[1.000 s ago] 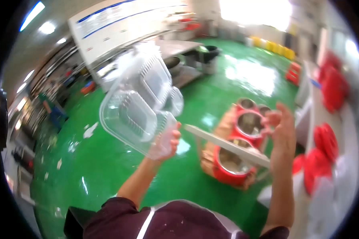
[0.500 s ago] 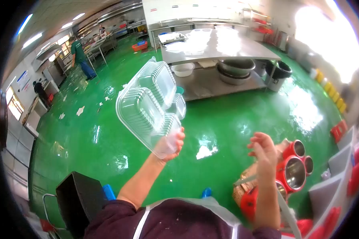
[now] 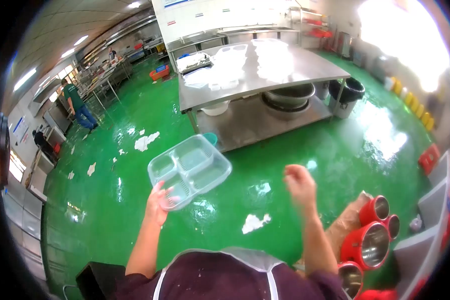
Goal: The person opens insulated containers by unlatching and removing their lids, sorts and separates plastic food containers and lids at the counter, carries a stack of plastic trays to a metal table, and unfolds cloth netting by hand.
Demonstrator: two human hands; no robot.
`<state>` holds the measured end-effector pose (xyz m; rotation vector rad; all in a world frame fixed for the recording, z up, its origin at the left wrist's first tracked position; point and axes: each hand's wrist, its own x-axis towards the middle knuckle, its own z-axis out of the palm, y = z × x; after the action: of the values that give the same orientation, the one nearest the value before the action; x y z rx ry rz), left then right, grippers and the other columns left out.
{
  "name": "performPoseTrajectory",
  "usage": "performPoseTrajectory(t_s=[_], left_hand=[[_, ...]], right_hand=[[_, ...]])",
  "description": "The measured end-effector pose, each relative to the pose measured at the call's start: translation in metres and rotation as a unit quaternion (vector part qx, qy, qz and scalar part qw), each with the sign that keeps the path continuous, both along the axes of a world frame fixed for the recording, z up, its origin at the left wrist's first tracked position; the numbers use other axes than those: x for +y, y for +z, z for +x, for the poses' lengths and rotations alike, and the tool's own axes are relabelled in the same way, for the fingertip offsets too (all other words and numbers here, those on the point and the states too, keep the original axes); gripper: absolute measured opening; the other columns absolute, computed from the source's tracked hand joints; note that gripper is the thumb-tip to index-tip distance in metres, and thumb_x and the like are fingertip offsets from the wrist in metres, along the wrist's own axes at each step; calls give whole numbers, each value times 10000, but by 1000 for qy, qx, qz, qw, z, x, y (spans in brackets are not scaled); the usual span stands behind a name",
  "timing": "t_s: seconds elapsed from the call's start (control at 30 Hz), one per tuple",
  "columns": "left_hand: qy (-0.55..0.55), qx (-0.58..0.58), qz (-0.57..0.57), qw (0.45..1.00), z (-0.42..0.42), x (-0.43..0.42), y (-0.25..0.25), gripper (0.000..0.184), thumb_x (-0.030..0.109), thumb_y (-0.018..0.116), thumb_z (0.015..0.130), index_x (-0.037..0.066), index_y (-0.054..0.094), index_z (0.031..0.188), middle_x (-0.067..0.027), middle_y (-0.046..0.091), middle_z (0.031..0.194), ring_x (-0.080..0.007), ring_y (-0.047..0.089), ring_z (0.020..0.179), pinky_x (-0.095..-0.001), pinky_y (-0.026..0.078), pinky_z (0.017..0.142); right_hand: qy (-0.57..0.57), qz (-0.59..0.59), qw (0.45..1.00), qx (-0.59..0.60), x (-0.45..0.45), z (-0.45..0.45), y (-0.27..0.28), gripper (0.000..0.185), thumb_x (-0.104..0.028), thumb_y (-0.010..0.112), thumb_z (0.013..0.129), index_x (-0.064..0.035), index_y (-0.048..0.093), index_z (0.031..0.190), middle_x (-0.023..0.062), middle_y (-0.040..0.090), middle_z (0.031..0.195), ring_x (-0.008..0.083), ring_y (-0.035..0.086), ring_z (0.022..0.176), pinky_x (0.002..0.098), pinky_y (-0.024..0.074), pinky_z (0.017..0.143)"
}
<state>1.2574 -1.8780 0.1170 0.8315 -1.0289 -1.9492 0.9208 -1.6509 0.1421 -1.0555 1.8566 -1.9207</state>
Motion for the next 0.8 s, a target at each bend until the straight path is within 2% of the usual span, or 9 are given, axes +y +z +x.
performPoseTrajectory(t_s=[0.13,0.17,0.27,0.4,0.43,0.5,0.6,0.7,0.8], left_hand=[[-2,-8,40,999,-39,-49,-15,592,232,580,801,93,299,1304,-141,540,1061,-286,630,784,-349,508,604],[-13,2,51,999,-55,-62,-15,580,233,579,802,92,309,1296,-141,545,1052,-287,630,777,-342,506,593],[-79,43,97,991,-96,-117,-27,547,242,571,807,93,333,1277,-148,557,1031,-289,631,759,-332,500,566],[-147,90,81,982,-181,-196,-6,513,268,542,835,96,338,1272,-165,549,1095,-283,633,741,-335,500,534],[-165,99,62,979,-204,-213,-6,518,318,505,863,96,335,1299,-169,529,1144,-294,633,778,-335,517,566],[-166,134,46,976,-245,-240,3,578,420,452,892,96,302,1346,-172,496,1212,-307,626,859,-340,535,617],[-158,153,16,975,-305,-270,33,789,616,381,864,102,160,1419,-174,444,1278,-311,568,1047,-360,531,716],[-136,128,-18,982,-342,-309,15,712,552,384,899,91,188,1404,-160,445,1286,-309,567,1048,-370,529,732],[-68,49,37,996,-355,-336,-29,491,394,455,920,80,394,1292,-127,550,1167,-289,613,961,-358,541,669]], right_hand=[[109,39,926,358,-89,-1,29,442,-76,690,698,-100,557,1119,125,535,1110,284,525,1037,370,476,826],[138,47,902,406,-113,-4,31,472,-139,702,696,-127,547,1141,96,526,1143,278,488,1100,413,403,937],[161,86,816,548,-174,-22,34,497,-204,703,697,-144,533,1160,76,513,1163,255,473,1125,449,341,989],[94,90,786,605,-234,-88,46,340,-198,667,728,-165,589,1057,28,566,1039,202,513,1062,440,347,978],[71,69,778,621,-247,-102,58,187,-179,652,742,-156,621,924,8,594,915,188,554,943,416,389,911],[57,34,775,629,-269,-140,69,102,-179,659,734,-131,615,812,16,595,803,191,562,805,388,415,798],[-49,-5,779,625,-304,-209,74,129,-187,688,716,-108,588,738,41,584,710,203,546,689,357,401,693],[-169,41,748,641,-334,-287,113,219,-125,725,654,-61,596,819,56,587,717,236,551,674,356,400,684],[-255,76,747,609,-391,-382,139,276,-159,733,657,-107,589,887,14,575,693,204,577,701,338,405,677]])
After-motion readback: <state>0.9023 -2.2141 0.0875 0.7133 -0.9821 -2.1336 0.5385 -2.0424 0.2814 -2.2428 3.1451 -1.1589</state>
